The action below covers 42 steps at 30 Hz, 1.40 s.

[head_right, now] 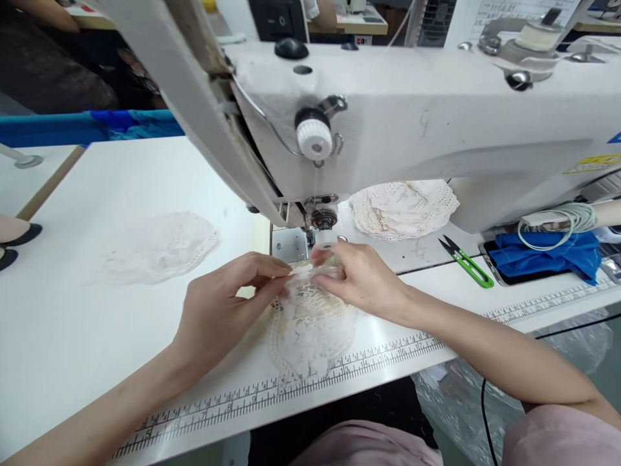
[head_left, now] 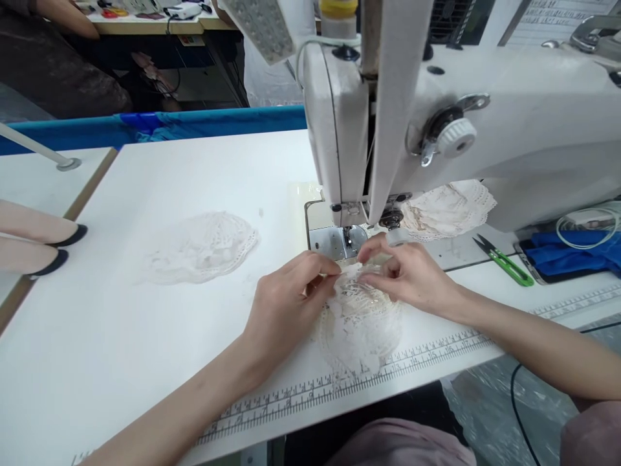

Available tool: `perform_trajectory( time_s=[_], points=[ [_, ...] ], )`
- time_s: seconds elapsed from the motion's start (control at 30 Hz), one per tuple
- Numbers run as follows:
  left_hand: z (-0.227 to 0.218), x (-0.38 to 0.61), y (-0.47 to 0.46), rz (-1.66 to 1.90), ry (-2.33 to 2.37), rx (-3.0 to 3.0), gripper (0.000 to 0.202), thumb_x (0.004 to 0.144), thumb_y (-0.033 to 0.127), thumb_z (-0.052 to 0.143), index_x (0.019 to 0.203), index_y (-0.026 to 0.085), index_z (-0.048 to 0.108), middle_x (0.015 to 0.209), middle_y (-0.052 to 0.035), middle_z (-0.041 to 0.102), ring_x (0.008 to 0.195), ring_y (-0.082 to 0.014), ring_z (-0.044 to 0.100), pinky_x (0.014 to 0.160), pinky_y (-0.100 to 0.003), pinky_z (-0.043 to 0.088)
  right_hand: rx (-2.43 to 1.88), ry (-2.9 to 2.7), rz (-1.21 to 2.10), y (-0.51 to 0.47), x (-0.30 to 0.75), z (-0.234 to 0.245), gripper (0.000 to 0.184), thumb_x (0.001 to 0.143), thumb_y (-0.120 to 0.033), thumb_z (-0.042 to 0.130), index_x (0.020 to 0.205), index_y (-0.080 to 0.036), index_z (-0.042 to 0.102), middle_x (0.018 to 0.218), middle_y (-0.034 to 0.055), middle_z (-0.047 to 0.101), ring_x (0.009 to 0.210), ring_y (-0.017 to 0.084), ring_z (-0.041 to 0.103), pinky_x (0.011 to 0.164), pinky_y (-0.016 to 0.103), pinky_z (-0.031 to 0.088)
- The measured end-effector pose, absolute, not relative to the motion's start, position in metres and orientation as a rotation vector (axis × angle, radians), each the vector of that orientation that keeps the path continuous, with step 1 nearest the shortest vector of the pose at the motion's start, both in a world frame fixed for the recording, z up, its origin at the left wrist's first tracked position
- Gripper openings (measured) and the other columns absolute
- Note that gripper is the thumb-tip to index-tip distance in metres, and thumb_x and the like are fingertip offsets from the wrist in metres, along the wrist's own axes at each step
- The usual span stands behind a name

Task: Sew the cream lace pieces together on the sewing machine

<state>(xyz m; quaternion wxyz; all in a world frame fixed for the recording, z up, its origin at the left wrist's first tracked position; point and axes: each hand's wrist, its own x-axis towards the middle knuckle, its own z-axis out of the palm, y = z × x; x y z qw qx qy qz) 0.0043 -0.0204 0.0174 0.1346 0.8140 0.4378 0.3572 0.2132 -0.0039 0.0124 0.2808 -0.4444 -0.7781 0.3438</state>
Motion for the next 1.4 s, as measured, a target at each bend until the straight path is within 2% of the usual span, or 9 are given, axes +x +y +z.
perform_trajectory(
  time_s=[0.07,0.17,0.43,0.77,0.97,1.07,1.2,1.3,1.4],
  points=[
    [0.015,0.005,-0.022,1.037,1.238,2.418,0.006,0.088,0.014,0.056,0.087,0.020,0.057,0.080,0.0034,0.065,0.066,-0.0065,0.062,0.055,-0.017,0.050,-1.151,-2.046,1.040,-0.006,0.212,0.013,0.013,0.087,-0.019,0.060,0.099,-0.016,0.056,0.066,-0.0059,0.063,0.047,0.006,0.057,0.048,0.017,0.047],
    [0.009,0.006,-0.020,1.046,1.212,2.602,0.004,0.088,0.016,0.057,0.088,0.019,0.056,0.079,0.0018,0.064,0.065,-0.0084,0.061,0.050,-0.018,0.046,-1.050,-2.078,0.929,-0.008,0.211,0.010,0.012,0.089,-0.017,0.056,0.100,-0.017,0.057,0.065,-0.0055,0.062,0.054,0.007,0.060,0.050,0.017,0.049],
    [0.004,0.004,-0.013,1.170,1.037,2.990,0.013,0.085,0.009,0.057,0.088,0.021,0.053,0.073,0.0009,0.067,0.060,-0.0115,0.057,0.055,-0.027,0.043,-0.867,-2.187,0.572,-0.010,0.213,0.004,0.015,0.091,-0.018,0.051,0.105,-0.018,0.054,0.061,-0.0082,0.052,0.047,0.005,0.045,0.045,0.016,0.041],
    [0.005,0.006,-0.013,1.184,1.045,2.999,0.014,0.084,0.009,0.058,0.088,0.021,0.051,0.073,0.0016,0.068,0.059,-0.0110,0.058,0.055,-0.028,0.038,-0.783,-2.271,0.463,-0.009,0.214,0.003,0.016,0.089,-0.014,0.050,0.104,-0.017,0.055,0.072,-0.0053,0.065,0.048,0.004,0.048,0.046,0.016,0.041],
    [0.006,0.005,-0.014,1.168,1.027,3.032,0.015,0.082,0.010,0.061,0.087,0.020,0.051,0.072,0.0018,0.069,0.058,-0.0109,0.059,0.054,-0.029,0.036,-0.740,-2.241,0.368,-0.009,0.212,0.004,0.021,0.088,-0.009,0.049,0.104,-0.016,0.060,0.078,-0.0032,0.069,0.059,0.005,0.060,0.052,0.015,0.048],
    [0.006,0.004,-0.014,1.165,0.978,3.046,0.015,0.083,0.009,0.061,0.088,0.019,0.051,0.071,0.0013,0.069,0.058,-0.0109,0.059,0.055,-0.028,0.036,-0.684,-2.193,0.220,-0.007,0.213,0.002,0.015,0.089,-0.009,0.053,0.099,-0.015,0.063,0.070,-0.0039,0.068,0.058,0.004,0.060,0.050,0.013,0.047],
    [0.006,0.005,-0.017,1.180,1.017,2.888,0.013,0.087,0.008,0.056,0.093,0.018,0.052,0.066,0.0039,0.064,0.056,-0.0097,0.056,0.057,-0.026,0.040,-0.489,-2.150,-0.150,-0.006,0.215,0.004,0.003,0.085,-0.013,0.064,0.087,-0.012,0.065,0.061,-0.0047,0.065,0.050,0.004,0.055,0.042,0.016,0.041],
    [0.007,0.007,-0.020,1.169,1.093,2.707,0.019,0.088,0.007,0.054,0.103,0.019,0.054,0.072,0.0036,0.066,0.062,-0.0087,0.059,0.061,-0.025,0.043,-0.381,-2.208,-0.341,-0.007,0.217,0.008,0.005,0.085,-0.010,0.062,0.083,-0.011,0.067,0.058,-0.0047,0.063,0.048,0.005,0.051,0.040,0.020,0.037],
    [0.008,0.008,-0.021,1.157,1.082,2.626,0.017,0.087,0.007,0.057,0.097,0.020,0.059,0.071,0.0043,0.066,0.063,-0.0079,0.057,0.059,-0.024,0.042,-0.332,-2.253,-0.432,-0.011,0.218,0.013,0.009,0.084,-0.009,0.061,0.079,-0.012,0.068,0.057,-0.0045,0.060,0.048,0.005,0.048,0.039,0.021,0.032]
  ],
)
